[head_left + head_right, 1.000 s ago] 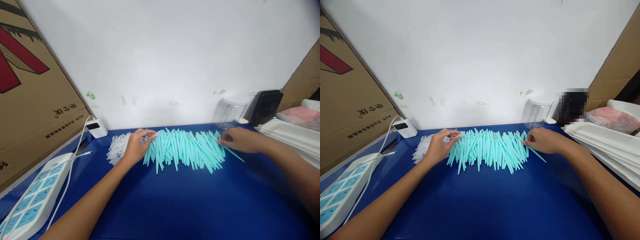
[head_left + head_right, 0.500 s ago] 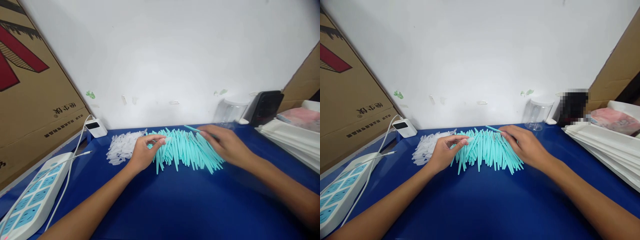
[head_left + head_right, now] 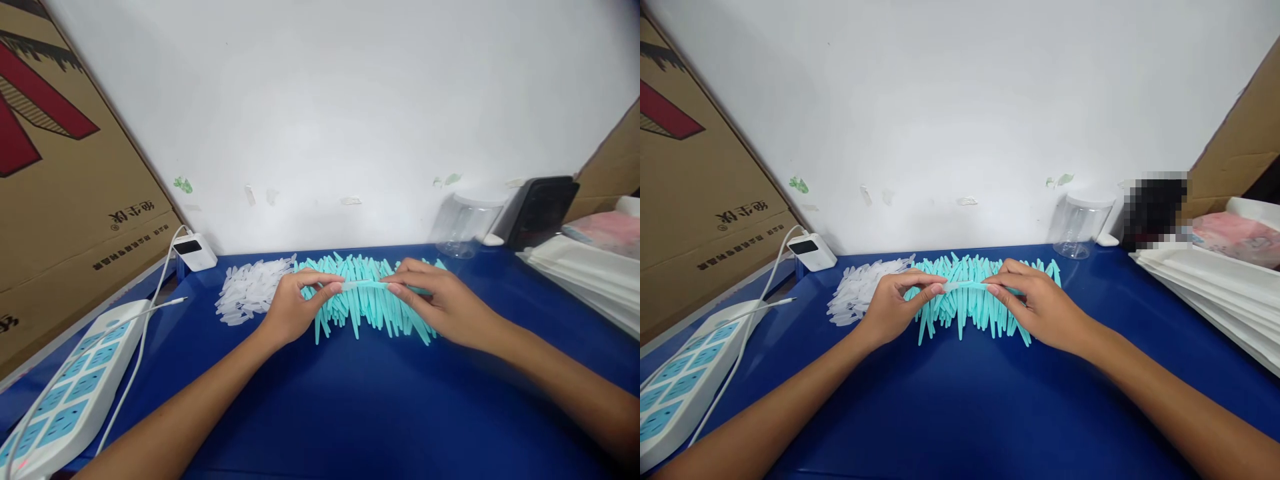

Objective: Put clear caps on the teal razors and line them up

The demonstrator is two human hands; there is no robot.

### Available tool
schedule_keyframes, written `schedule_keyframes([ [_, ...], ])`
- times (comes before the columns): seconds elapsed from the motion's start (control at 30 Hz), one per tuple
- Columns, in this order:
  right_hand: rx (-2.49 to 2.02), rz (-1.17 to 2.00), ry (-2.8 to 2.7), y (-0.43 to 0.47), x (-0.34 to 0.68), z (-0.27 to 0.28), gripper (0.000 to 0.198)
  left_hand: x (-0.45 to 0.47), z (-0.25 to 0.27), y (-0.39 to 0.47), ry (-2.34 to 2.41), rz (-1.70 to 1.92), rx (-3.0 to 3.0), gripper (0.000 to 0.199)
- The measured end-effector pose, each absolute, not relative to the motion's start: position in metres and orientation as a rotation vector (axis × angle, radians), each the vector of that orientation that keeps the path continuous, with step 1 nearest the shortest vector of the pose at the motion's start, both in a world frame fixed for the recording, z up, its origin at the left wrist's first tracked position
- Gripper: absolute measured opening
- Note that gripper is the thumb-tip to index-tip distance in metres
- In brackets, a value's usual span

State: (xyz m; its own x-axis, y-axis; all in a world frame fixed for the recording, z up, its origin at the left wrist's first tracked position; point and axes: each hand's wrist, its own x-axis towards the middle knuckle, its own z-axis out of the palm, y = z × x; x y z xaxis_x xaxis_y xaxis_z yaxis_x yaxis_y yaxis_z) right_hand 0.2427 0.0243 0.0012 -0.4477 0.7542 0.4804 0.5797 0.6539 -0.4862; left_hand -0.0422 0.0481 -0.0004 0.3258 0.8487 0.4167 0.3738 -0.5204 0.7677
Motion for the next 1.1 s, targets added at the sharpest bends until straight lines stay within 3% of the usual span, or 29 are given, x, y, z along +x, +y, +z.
schedule_keyframes([
  [0.5,-1.074,0.328,-2.111,0.023,0.243,0.003,0.032,-0.042,0.000,0.049,1.087,1.183,1.971,0.027],
  [0.8,-0.978,0.492,-2.149,0.008,0.229,0.002,0.030,-0.035,-0.002,0.036,0.959,1.082,1.943,0.019],
  [1.1,-1.109,0.291,-2.223,0.024,0.244,-0.002,0.033,-0.044,-0.008,0.048,1.053,1.135,2.319,0.029],
])
